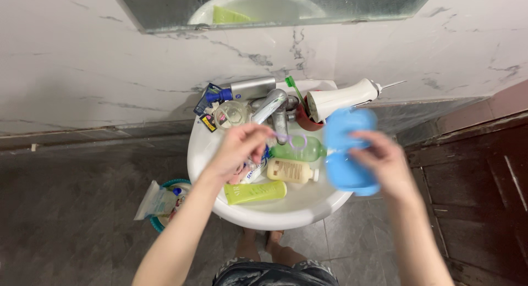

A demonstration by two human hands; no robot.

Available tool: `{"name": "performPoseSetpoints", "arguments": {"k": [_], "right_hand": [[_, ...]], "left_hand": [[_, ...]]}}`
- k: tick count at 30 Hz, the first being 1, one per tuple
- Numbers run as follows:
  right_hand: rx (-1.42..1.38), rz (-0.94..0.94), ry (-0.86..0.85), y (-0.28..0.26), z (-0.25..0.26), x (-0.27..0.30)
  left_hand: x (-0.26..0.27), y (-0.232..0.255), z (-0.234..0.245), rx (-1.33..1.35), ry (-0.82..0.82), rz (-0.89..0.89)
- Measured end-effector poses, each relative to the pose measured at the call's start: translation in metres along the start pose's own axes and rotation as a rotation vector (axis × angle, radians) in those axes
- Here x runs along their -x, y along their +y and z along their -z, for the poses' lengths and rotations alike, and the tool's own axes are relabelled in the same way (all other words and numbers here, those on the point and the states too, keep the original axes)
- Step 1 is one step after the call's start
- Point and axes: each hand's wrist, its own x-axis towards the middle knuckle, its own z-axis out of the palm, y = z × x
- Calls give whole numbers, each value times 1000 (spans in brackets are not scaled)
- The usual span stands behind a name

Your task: The person rinses a small plastic basin under a wall-mounted faucet, then places it on the floor. They add a red sponge and a sachet of powder into the basin, followed by a small amount of liquid soap from a bottle. The person then opens a blue plastic case and removes a pair of scissors, placing them into the sink.

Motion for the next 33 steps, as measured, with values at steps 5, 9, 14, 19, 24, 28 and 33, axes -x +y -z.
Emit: {"name": "performPoseSetpoints", "arguments": {"k": [5,9,14,19,24,28,33], "right_hand": [[-573,291,-365,-28,22,2],[718,291,-370,-10,-43,-8],[629,347,-315,-15,-47,7],[-530,325,-202,-52,33,7],[152,152,-275,-18,4,-17],[784,613,-378,11,-54,-19],[444,238,-357,-13,-12,-3]], "left_hand": [[16,6,21,385,-154,-158],[9,-49,15,-560,131,-164],[22,-38,0,-890,235,-221],[45,27,27,353,-78,-273],[18,-40,37,455,-14,-63],[17,-84,14,-1016,292,-232],[25,-18,8,-734,207,-67]]}}
